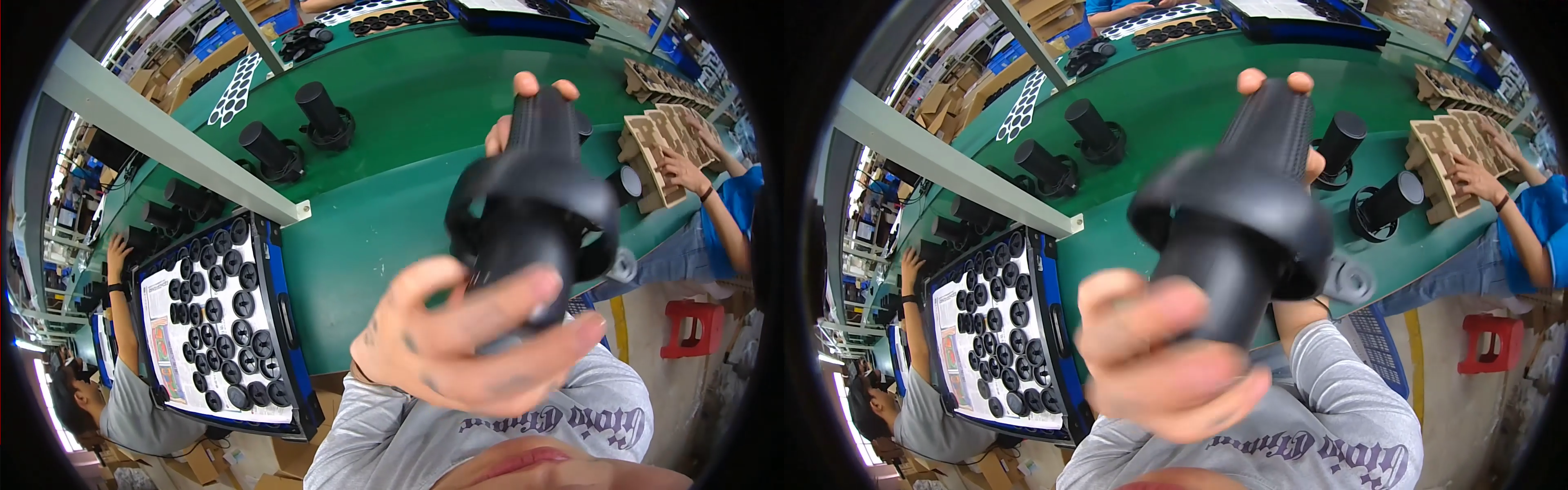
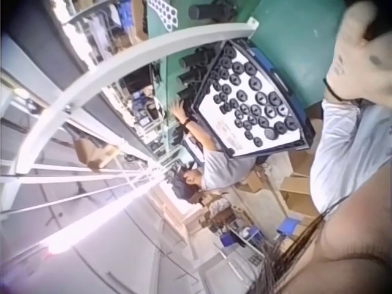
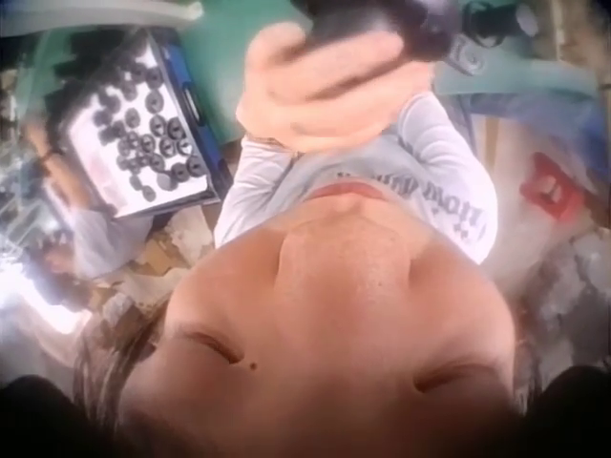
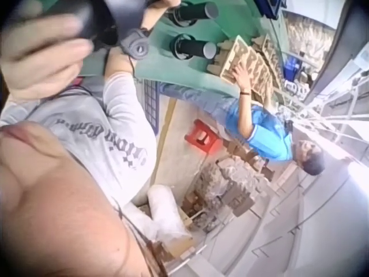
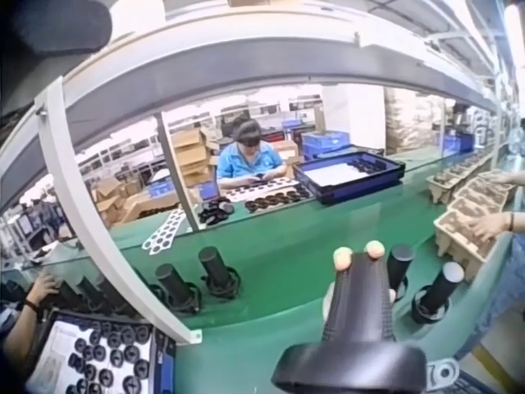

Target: Manual assembly of professional microphones by attaching plastic housings and rubber seals.

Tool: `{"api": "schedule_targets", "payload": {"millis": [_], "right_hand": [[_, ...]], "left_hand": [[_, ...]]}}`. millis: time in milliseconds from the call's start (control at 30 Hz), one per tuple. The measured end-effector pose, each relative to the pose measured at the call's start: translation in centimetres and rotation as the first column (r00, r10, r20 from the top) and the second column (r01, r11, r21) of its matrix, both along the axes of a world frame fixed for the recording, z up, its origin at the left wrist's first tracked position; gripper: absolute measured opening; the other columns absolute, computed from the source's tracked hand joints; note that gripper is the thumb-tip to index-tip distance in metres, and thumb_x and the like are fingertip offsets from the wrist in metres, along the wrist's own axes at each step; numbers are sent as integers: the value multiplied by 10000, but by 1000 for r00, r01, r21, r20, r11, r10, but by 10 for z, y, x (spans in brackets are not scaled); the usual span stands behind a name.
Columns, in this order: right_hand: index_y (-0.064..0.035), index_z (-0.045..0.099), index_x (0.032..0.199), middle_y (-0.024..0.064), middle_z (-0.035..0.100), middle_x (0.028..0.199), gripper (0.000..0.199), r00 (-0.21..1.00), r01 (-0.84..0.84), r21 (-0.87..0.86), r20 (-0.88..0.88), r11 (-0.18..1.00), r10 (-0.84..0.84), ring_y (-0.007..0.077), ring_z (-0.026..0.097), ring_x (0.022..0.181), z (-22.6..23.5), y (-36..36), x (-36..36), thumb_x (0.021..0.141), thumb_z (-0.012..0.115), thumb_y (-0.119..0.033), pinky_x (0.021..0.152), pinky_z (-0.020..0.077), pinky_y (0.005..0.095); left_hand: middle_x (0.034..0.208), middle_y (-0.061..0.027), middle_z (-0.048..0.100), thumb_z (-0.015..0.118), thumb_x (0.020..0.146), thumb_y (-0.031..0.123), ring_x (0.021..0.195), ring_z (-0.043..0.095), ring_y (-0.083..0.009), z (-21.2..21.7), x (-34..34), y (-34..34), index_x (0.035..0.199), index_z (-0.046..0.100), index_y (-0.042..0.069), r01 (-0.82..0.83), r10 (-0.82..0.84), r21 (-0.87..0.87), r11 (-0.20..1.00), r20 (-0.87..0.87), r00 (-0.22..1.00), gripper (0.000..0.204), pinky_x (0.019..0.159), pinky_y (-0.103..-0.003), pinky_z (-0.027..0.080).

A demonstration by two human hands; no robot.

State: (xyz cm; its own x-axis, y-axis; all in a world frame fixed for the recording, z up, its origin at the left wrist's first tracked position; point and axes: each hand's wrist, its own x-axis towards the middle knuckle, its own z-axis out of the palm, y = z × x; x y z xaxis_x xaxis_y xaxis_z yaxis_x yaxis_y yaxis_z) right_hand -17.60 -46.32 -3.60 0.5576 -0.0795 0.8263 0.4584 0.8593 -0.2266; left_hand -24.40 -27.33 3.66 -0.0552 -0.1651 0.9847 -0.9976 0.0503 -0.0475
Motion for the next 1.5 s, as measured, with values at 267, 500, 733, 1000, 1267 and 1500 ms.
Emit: {"api": "schedule_targets", "payload": {"millis": [267,500,733,1000,1267,1500], "right_hand": [[-91,572,1195,-15,589,1097,385,979,196,292,-108,936,-171,139,465,862,13,-45,-9,954,543,-390,811,494,357],[-96,555,1196,30,580,1091,358,987,128,320,-133,939,-89,150,516,908,28,-34,-19,942,570,-348,877,450,364],[-88,591,1153,50,639,1025,447,902,384,239,-304,892,-307,163,590,955,34,-22,-13,946,515,-477,966,465,463],[-103,575,1223,65,649,1118,519,883,395,243,-365,886,-294,209,585,1093,29,-22,-8,946,472,-530,1021,424,553],[-99,550,1260,77,621,1190,556,927,308,269,-299,913,-225,221,523,1193,32,-23,-14,941,467,-545,1063,377,554],[-89,551,1252,69,607,1183,584,899,355,213,-346,910,-270,200,522,1186,35,-22,-18,935,455,-570,1063,384,517]], "left_hand": [[1148,-177,609,733,710,512,966,647,-268,9,23,28,1371,384,30,220,279,398,891,-860,427,890,811,-353,504],[1048,-134,625,850,582,110,844,696,-202,3,-1,3,1186,473,-34,180,142,309,934,-782,608,727,620,-257,566],[1009,-125,640,858,598,197,790,664,-196,-1,1,3,1184,522,-10,96,151,290,952,-719,679,706,562,-271,570],[967,-107,629,826,569,133,796,656,-236,-2,3,5,1100,623,49,12,189,276,961,-687,701,574,577,-273,578],[1155,-150,560,744,491,-23,953,600,-275,-1,1,11,1066,699,165,-45,233,363,931,-494,838,607,615,-306,599],[1166,-115,540,743,553,-61,1009,549,-295,-1,0,5,926,752,224,-99,228,366,925,-327,917,469,591,-258,558]]}}
